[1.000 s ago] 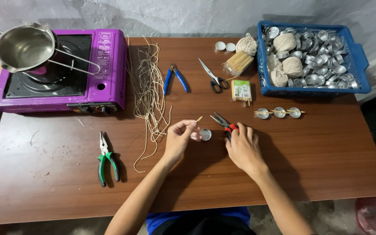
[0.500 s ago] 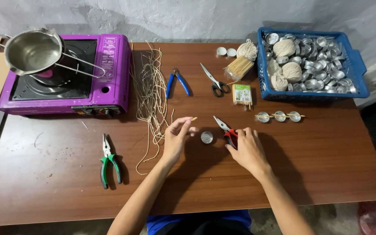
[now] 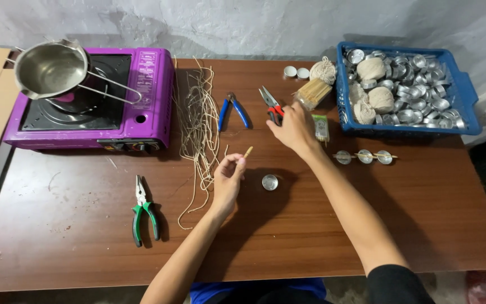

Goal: Assembling candle wicks by threading them through metal sustainers and crimping the bases with pliers.

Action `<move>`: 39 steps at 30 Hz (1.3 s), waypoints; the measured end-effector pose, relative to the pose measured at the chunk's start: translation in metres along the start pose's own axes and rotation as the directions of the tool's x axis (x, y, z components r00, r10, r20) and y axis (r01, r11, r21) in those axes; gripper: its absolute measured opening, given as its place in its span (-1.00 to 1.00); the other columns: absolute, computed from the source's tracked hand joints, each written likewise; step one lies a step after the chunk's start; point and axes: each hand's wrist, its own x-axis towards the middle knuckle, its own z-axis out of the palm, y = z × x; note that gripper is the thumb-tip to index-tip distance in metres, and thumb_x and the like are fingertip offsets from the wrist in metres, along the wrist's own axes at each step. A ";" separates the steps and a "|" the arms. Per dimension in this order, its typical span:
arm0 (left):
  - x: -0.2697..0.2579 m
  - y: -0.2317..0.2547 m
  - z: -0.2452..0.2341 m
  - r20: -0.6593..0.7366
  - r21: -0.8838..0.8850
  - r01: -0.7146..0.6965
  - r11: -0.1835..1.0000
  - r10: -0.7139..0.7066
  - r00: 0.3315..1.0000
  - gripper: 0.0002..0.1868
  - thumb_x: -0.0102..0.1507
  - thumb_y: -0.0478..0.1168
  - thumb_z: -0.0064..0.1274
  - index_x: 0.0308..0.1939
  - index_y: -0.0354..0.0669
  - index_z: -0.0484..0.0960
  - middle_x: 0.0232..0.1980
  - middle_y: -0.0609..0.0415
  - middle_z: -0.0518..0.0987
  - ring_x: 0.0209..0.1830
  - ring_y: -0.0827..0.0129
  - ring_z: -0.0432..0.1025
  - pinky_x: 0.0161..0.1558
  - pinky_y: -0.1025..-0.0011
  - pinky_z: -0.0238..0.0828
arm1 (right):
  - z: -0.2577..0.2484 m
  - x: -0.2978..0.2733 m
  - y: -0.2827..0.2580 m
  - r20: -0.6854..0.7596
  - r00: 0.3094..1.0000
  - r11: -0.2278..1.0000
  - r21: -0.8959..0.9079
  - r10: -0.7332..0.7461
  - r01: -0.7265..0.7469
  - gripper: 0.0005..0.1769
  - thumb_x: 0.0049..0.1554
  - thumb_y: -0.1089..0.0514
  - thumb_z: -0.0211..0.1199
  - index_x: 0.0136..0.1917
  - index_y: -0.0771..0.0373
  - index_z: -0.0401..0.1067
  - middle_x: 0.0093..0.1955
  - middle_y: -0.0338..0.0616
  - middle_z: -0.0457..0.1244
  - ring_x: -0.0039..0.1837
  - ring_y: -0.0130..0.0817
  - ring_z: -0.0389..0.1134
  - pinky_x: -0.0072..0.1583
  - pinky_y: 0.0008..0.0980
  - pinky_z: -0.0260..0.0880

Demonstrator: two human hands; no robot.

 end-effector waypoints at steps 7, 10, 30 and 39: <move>-0.001 0.000 0.000 0.005 -0.064 0.044 0.997 -0.044 0.999 -0.82 0.37 -0.15 0.12 -0.05 -0.15 0.54 -0.28 0.22 0.45 -0.33 0.55 0.36 -0.33 0.62 0.35 | 0.055 0.055 -0.018 0.062 0.998 0.997 -0.079 0.032 -0.027 -0.38 -0.06 -0.31 0.41 -0.11 0.32 0.54 -0.08 0.00 0.29 0.07 0.13 0.42 0.15 0.17 0.38; -0.003 0.001 0.002 0.008 -0.062 0.062 0.996 -0.062 0.998 -0.82 0.37 -0.16 0.13 -0.05 -0.15 0.53 -0.29 0.21 0.46 -0.34 0.55 0.37 -0.34 0.61 0.35 | 0.045 0.053 -0.034 0.138 0.988 0.996 -0.073 0.067 -0.057 -0.34 -0.01 -0.26 0.40 0.00 0.40 0.51 0.01 0.08 0.28 0.19 0.19 0.37 0.20 0.28 0.32; -0.009 0.010 0.009 0.048 0.041 0.102 0.994 -0.104 0.993 -0.76 0.29 -0.24 0.22 0.00 -0.20 0.60 -0.27 0.15 0.57 -0.29 0.52 0.42 -0.33 0.61 0.33 | -0.076 -0.078 -0.033 0.417 0.898 0.633 0.735 -0.138 -0.244 -0.49 -0.03 0.40 0.18 0.23 0.30 0.47 0.05 0.09 0.42 -0.07 -0.32 0.43 -0.13 -0.45 0.45; -0.018 0.006 0.019 0.176 0.236 0.075 0.969 -0.118 0.977 -0.66 0.14 -0.25 0.39 -0.05 -0.14 0.64 -0.32 0.10 0.70 -0.40 0.54 0.43 -0.35 0.59 0.28 | -0.077 -0.117 -0.019 0.410 0.908 0.567 0.769 -0.081 -0.296 -0.80 0.09 0.18 0.41 0.01 0.24 0.63 -0.20 -0.11 0.45 -0.15 -0.47 0.41 -0.12 -0.48 0.49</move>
